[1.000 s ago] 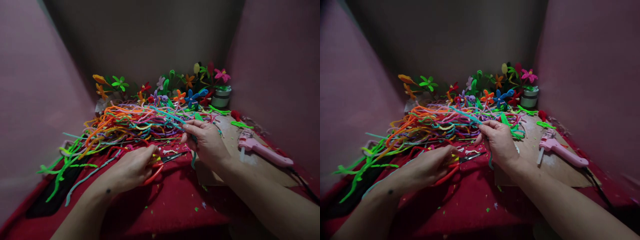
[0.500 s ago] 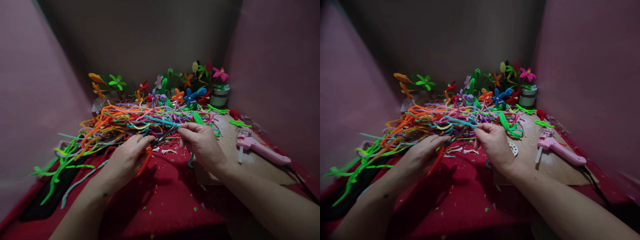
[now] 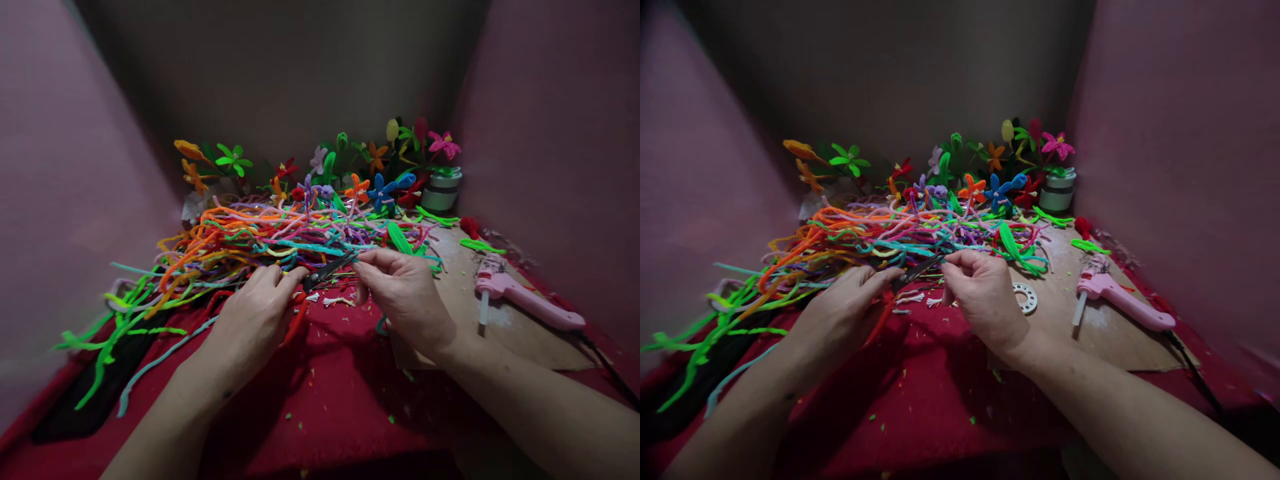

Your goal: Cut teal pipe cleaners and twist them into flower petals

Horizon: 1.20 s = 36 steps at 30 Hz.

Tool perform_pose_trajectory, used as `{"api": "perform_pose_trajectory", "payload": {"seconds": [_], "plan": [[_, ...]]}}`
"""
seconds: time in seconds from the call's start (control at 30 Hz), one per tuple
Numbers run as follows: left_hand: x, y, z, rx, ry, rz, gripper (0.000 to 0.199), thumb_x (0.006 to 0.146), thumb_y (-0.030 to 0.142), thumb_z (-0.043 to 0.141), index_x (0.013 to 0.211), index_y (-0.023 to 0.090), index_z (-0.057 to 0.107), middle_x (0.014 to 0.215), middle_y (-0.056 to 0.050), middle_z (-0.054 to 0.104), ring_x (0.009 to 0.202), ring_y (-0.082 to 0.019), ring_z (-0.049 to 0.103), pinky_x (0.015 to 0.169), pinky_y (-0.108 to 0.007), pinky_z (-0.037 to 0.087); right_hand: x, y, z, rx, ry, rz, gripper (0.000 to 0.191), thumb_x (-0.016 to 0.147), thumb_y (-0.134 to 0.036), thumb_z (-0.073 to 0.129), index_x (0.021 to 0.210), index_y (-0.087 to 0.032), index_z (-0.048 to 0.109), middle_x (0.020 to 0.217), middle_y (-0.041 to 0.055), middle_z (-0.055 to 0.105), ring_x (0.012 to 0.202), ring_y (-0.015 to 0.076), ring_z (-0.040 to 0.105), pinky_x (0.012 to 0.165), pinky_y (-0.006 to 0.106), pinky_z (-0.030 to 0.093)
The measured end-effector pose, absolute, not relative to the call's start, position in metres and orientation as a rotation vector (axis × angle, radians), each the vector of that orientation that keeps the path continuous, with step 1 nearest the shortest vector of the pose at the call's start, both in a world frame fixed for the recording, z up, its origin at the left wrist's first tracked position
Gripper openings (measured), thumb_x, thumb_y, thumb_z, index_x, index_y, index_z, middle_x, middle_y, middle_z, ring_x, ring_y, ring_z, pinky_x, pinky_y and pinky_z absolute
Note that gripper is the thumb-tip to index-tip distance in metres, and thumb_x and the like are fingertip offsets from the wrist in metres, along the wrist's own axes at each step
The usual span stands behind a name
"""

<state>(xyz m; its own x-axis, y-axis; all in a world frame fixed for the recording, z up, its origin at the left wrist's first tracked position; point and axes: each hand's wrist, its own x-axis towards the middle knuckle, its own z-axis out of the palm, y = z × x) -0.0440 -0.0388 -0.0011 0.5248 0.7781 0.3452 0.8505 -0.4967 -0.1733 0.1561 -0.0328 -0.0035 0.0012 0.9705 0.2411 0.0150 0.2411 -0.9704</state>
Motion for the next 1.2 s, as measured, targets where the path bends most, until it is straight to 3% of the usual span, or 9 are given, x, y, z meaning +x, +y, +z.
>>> {"api": "perform_pose_trajectory", "payload": {"seconds": [0.77,1.2], "plan": [[-0.054,-0.037,0.001,-2.48,-1.352,-0.229,0.042,0.086,0.015,0.037,0.127,0.017,0.043,0.09,-0.008,0.052,0.081,-0.021,0.047,0.067,-0.031,0.041,0.16,-0.029,-0.012,-1.109,-1.527,0.745,0.012,0.081,-0.024,0.051,0.076,-0.016,0.059,0.052,-0.0021,0.053,0.046,0.0089,0.046,0.046,0.023,0.037],[-0.056,-0.041,0.008,-2.492,-1.367,-0.253,0.031,0.086,0.018,0.039,0.114,0.018,0.052,0.085,-0.006,0.052,0.079,-0.018,0.048,0.061,-0.027,0.039,0.16,-0.029,-0.012,-1.103,-1.536,0.764,0.013,0.081,-0.025,0.051,0.076,-0.016,0.059,0.053,-0.0018,0.054,0.047,0.0094,0.047,0.048,0.024,0.038]]}}
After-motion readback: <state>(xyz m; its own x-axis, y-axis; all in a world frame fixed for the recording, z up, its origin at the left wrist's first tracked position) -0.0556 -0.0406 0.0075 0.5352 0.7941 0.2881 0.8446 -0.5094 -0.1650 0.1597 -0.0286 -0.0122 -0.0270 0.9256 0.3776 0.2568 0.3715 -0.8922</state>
